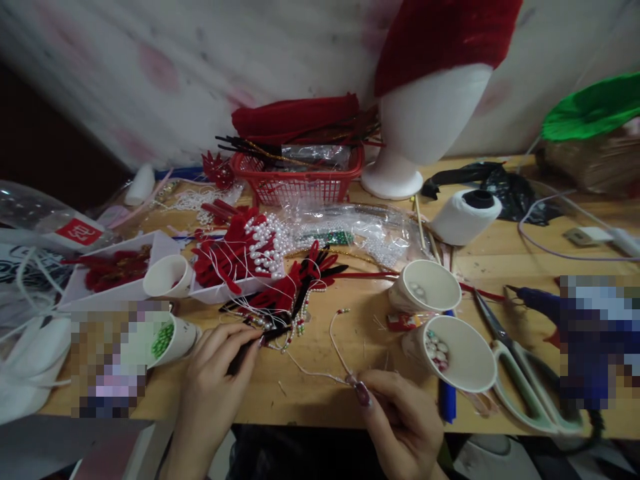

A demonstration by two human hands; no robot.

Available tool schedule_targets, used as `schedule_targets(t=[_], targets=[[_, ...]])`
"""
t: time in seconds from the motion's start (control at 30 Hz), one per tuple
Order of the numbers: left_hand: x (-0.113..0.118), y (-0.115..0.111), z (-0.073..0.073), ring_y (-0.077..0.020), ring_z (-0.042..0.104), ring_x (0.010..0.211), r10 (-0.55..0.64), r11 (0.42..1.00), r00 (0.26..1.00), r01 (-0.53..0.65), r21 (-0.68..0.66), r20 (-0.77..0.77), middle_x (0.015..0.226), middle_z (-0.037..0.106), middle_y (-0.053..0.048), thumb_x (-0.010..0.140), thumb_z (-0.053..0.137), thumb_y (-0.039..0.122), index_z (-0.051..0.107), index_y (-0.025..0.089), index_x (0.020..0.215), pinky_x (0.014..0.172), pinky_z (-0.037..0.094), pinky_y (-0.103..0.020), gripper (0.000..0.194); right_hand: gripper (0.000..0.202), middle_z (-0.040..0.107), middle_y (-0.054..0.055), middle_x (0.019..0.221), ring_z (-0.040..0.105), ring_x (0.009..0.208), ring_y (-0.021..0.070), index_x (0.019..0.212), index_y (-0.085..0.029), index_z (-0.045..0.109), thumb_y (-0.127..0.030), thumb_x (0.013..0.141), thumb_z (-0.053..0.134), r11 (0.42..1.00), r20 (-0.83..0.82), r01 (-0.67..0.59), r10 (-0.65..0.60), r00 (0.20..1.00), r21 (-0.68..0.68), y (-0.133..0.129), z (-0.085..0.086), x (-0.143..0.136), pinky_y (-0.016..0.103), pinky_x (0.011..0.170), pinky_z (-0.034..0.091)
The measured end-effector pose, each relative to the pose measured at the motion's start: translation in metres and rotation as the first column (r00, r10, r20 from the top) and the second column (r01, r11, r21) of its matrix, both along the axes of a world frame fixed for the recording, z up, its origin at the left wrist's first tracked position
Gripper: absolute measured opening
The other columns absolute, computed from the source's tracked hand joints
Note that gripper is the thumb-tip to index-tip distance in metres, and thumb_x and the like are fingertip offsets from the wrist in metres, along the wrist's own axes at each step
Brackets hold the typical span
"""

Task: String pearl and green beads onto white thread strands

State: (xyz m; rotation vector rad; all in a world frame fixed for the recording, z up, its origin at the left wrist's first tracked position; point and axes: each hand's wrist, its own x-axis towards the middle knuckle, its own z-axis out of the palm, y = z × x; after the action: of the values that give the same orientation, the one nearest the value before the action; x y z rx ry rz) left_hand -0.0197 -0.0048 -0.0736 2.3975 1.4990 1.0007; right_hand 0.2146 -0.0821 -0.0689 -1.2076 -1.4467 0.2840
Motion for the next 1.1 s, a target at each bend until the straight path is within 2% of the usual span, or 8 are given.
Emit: schedule_targets(t=[0.27, 0.43, 0.63, 0.7, 0.87, 0.93, 1.1], targets=[[-0.013, 0.003, -0.005, -0.0228, 0.070, 0.093, 0.062, 0.996, 0.997, -0.065, -0.067, -0.049, 0.098, 0.074, -0.005, 0.097, 0.055, 0.026, 0.073, 0.024, 0.098, 0.086, 0.055, -0.038, 0.018, 0.015, 0.062, -0.004, 0.058, 0.045, 0.037, 0.0073, 0.088, -0.021, 0.066, -0.007, 0.087, 0.059, 0.997, -0.052, -0.043, 0.040, 0.998, -0.061, -0.002, -0.006, 0.001, 0.020, 0.034, 0.027], [-0.014, 0.003, 0.000, -0.0224, 0.070, 0.093, 0.069, 0.997, 0.996, -0.070, -0.014, -0.061, 0.098, 0.073, -0.005, 0.098, 0.056, 0.024, 0.073, 0.023, 0.098, 0.085, 0.055, -0.038, 0.017, 0.014, 0.062, -0.004, 0.058, 0.049, 0.040, 0.0085, 0.088, -0.020, 0.066, -0.009, 0.090, 0.058, 0.995, -0.040, -0.052, 0.049, 0.998, -0.084, -0.002, -0.007, 0.003, 0.019, 0.040, 0.037], [-0.016, -0.001, 0.010, -0.0209, 0.069, 0.093, 0.091, 0.995, 0.993, -0.088, 0.042, -0.070, 0.099, 0.072, -0.005, 0.097, 0.056, 0.017, 0.073, 0.022, 0.099, 0.083, 0.055, -0.035, 0.017, 0.014, 0.061, -0.003, 0.059, 0.054, 0.044, 0.0109, 0.094, -0.022, 0.068, -0.013, 0.095, 0.058, 0.989, -0.059, -0.076, 0.069, 0.996, -0.123, -0.008, -0.015, 0.004, 0.022, 0.043, 0.039], [-0.014, -0.004, 0.012, -0.0201, 0.069, 0.094, 0.060, 0.997, 0.996, -0.057, 0.049, -0.063, 0.102, 0.071, -0.005, 0.096, 0.053, 0.010, 0.074, 0.023, 0.100, 0.084, 0.056, -0.034, 0.025, 0.012, 0.060, -0.004, 0.057, 0.053, 0.043, 0.0114, 0.095, -0.022, 0.068, -0.015, 0.096, 0.058, 0.989, -0.050, -0.073, 0.067, 0.996, -0.130, -0.009, -0.017, 0.005, 0.023, 0.041, 0.037], [-0.003, -0.010, 0.011, -0.0203, 0.063, 0.106, -0.116, 0.992, 0.984, 0.122, 0.036, -0.136, 0.124, 0.066, -0.006, 0.089, 0.045, -0.006, 0.076, 0.030, 0.109, 0.084, 0.057, -0.034, 0.051, 0.012, 0.062, -0.004, 0.058, 0.053, 0.042, 0.0111, 0.097, -0.023, 0.066, -0.013, 0.096, 0.058, 0.988, 0.002, -0.087, 0.088, 0.996, -0.125, -0.008, -0.016, 0.006, 0.022, 0.042, 0.039], [0.001, -0.009, 0.008, -0.0212, 0.062, 0.108, -0.109, 0.992, 0.983, 0.118, 0.052, -0.151, 0.127, 0.065, -0.007, 0.088, 0.042, -0.009, 0.076, 0.029, 0.110, 0.085, 0.057, -0.035, 0.056, 0.012, 0.060, -0.004, 0.056, 0.051, 0.041, 0.0110, 0.096, -0.023, 0.065, -0.014, 0.096, 0.057, 0.989, 0.003, -0.083, 0.084, 0.996, -0.125, -0.008, -0.015, 0.006, 0.022, 0.041, 0.038], [0.001, -0.006, 0.001, -0.0229, 0.061, 0.109, -0.060, 0.993, 0.976, 0.079, 0.086, -0.209, 0.127, 0.063, -0.010, 0.089, 0.040, -0.009, 0.073, 0.023, 0.112, 0.088, 0.059, -0.040, 0.051, 0.012, 0.059, -0.005, 0.055, 0.050, 0.041, 0.0108, 0.096, -0.023, 0.064, -0.014, 0.097, 0.057, 0.987, 0.014, -0.079, 0.081, 0.997, -0.141, -0.010, -0.016, 0.006, 0.022, 0.041, 0.036]])
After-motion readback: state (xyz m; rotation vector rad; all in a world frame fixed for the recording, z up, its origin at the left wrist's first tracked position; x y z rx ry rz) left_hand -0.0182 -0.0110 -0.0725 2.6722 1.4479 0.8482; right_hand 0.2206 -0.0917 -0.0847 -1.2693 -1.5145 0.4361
